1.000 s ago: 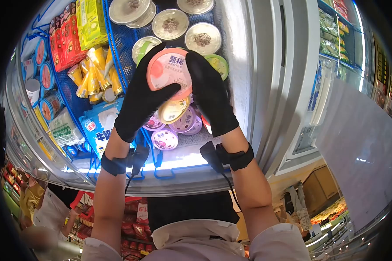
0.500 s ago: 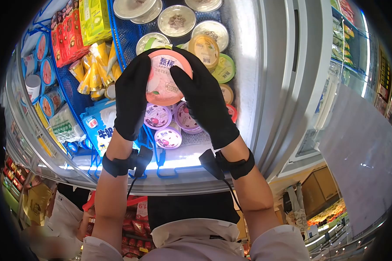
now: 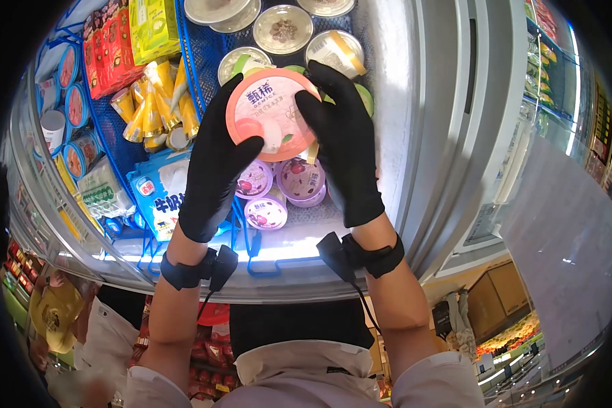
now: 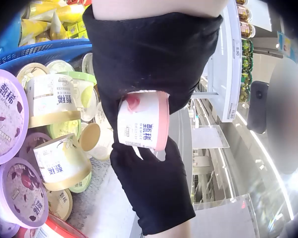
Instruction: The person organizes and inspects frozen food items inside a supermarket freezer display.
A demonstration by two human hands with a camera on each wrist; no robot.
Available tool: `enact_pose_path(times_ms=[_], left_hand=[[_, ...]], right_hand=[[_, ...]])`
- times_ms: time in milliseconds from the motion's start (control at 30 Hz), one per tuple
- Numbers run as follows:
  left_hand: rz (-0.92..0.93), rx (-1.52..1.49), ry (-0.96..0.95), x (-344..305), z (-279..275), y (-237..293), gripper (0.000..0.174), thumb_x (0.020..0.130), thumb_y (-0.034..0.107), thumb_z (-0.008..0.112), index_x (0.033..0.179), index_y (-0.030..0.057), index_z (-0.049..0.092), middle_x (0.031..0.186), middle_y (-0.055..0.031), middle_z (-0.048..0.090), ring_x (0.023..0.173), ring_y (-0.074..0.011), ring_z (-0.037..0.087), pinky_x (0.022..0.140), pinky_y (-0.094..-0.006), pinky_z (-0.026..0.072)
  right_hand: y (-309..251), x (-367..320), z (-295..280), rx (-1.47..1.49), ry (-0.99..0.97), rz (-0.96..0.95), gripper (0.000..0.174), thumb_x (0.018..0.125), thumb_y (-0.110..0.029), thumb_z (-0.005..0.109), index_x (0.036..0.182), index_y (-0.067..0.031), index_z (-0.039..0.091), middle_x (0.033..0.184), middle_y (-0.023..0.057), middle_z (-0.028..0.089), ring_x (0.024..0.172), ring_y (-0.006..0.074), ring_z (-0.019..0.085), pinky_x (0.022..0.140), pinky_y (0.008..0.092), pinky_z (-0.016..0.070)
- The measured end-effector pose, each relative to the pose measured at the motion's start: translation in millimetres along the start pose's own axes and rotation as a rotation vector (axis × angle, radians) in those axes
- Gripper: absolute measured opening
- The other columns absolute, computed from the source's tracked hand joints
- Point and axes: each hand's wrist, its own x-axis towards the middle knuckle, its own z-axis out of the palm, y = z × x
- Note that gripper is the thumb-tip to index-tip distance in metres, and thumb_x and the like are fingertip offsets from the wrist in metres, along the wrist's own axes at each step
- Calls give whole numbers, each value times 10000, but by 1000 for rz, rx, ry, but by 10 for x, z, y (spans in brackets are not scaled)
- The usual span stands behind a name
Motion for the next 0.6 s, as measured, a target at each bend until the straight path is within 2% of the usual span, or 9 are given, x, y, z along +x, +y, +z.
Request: enact_pose_path(times_ms=[33,67,100,133,167,200,333,433,600], left_hand=[[-37,-88,-40,-28,18,-4,766,775,57,713,1406,58,279,1276,-123,489,1090,-191,558,913,-300,464],[-77,-176,-79,-63,39,0,834,752,49,732,1424,69,239,1289,-130,472,1105,-196,552,935,-308,457],[-163,-281,-118,-85,67,45,909,729,58,752,1441,73,187,1281,-131,471,1160,-208,514,963,-322,440],[-18,-155,-108,-95,109,-64,875,708,60,764,1412,50,245,1259,-124,482,1184,-213,483,971,-334,429],[-42,-133,-116,-122,127,-30,786,717,77,752,1369,39,316,1246,-108,502,1156,-206,500,965,-327,425],[-65,-111,-127,-154,131,16,701,725,94,740,1326,28,386,1234,-91,523,1128,-198,517,960,-320,420],[-102,-128,-104,-207,95,66,696,697,62,759,1297,21,408,1197,-91,549,1090,-188,543,936,-312,437],[16,66,-53,-242,133,104,713,657,34,784,1272,15,425,1187,-111,558,1079,-182,553,924,-312,447],[-24,32,-24,-315,157,136,695,681,45,766,1279,12,413,1190,-111,554,1090,-189,546,934,-317,438]], right_hand=[[0,37,-23,81,-29,17,401,875,-122,610,1242,-3,498,1145,82,579,1062,142,546,911,263,440],[-30,78,-29,45,-69,3,337,868,-102,605,1181,5,543,1111,106,599,1019,179,581,903,273,453],[-30,114,-58,-105,-152,-195,310,854,-91,608,1145,4,564,1100,119,606,996,203,595,892,281,463],[-21,160,-94,-254,-233,-393,283,839,-80,610,1109,4,585,1090,132,613,973,227,609,881,289,474],[-5,238,-115,-441,-298,-680,288,798,-62,613,1079,-3,597,1108,150,611,960,258,616,857,307,491],[6,257,-113,-437,-292,-675,288,798,-62,613,1079,-3,597,1108,150,611,960,258,616,857,307,491],[-58,235,-80,-398,-348,-710,326,778,-90,599,1094,-12,604,1118,156,616,983,269,613,877,324,487],[-38,216,-101,-296,-368,-592,336,806,-120,578,1126,-19,603,1126,146,617,1005,248,606,902,319,470],[-37,159,-94,-77,-372,-377,314,847,-125,541,1128,-1,605,1150,113,615,1039,208,586,930,308,443]])
